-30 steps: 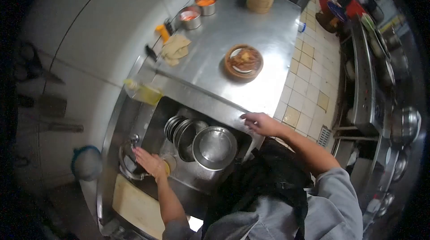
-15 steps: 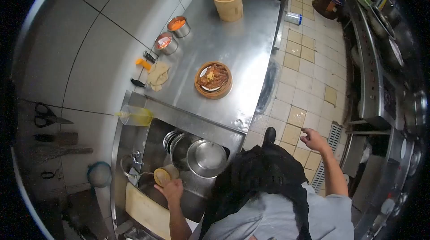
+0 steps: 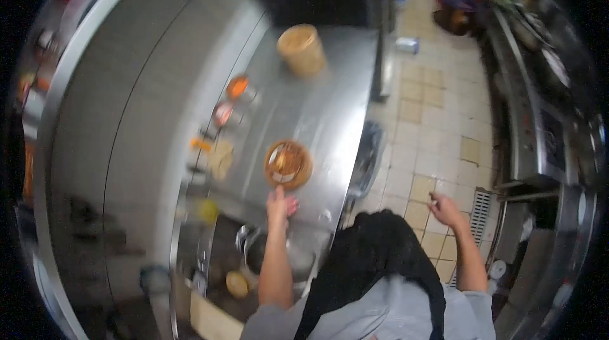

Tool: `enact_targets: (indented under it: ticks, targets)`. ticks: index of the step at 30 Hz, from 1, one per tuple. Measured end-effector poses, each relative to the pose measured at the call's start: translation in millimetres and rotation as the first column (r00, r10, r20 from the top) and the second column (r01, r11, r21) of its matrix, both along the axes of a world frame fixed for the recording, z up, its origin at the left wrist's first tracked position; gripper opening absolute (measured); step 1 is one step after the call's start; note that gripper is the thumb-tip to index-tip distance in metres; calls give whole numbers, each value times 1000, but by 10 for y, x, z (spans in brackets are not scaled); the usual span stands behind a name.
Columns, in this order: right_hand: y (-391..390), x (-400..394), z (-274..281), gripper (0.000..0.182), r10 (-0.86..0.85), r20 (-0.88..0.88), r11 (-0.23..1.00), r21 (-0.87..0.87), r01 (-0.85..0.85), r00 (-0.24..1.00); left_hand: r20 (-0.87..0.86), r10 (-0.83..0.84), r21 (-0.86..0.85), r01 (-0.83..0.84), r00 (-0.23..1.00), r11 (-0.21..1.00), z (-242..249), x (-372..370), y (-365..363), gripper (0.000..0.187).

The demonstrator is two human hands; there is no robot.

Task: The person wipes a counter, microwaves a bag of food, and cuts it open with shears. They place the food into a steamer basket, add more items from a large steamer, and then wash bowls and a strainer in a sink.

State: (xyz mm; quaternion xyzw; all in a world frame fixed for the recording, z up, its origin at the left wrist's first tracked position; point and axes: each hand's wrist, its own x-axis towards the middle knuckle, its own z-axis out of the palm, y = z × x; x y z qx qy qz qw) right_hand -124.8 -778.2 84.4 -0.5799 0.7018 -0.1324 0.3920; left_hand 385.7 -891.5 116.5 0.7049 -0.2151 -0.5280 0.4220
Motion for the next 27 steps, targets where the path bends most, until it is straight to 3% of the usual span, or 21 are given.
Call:
enact_targets:
  ticks: [2,3,4,5,6,8,12,16,20,22,24,27]
  targets:
    - [197,-52,-19,43,-8,-110,998,56,14,994,-73,-46,-76,41,996,996,-141,105,-202,57]
    - [336,-64,-5,45,-40,-91,999,-3,40,995,-130,-117,-45,112,985,993,-252,233,-318,60]
    - [451,-31,-28,46,-61,-66,997,-58,57,996,-49,-64,-124,58,997,991,-359,230,-369,63]
    - [549,-3,-62,47,-99,-55,995,-33,97,994,-72,-76,-152,64,994,986,46,95,-327,61]
    - [619,14,-68,47,-128,-36,992,5,128,991,16,-105,-2,105,994,995,27,146,-384,49]
    - [727,85,-31,47,-184,-43,983,-5,184,982,-48,-146,88,150,988,985,-223,350,-470,39]
    - [820,259,252,45,-245,-27,968,-67,243,969,1,-137,82,136,991,987,-169,410,-587,35]
    - [898,251,373,42,-377,31,918,-118,378,926,56,-305,128,296,951,946,26,407,-644,34]
    - [942,57,236,42,-387,-12,917,-107,383,922,114,-470,128,456,875,881,240,190,-782,31]
    - [890,7,515,41,-402,24,914,-54,403,915,114,-603,158,585,789,795,451,-86,-792,29]
    - [883,112,604,43,-413,91,862,-281,421,906,86,-611,56,608,787,792,704,-293,-821,27]
    - [880,-99,869,45,-459,71,853,-242,462,885,74,-718,62,716,692,695,883,-944,-931,27]
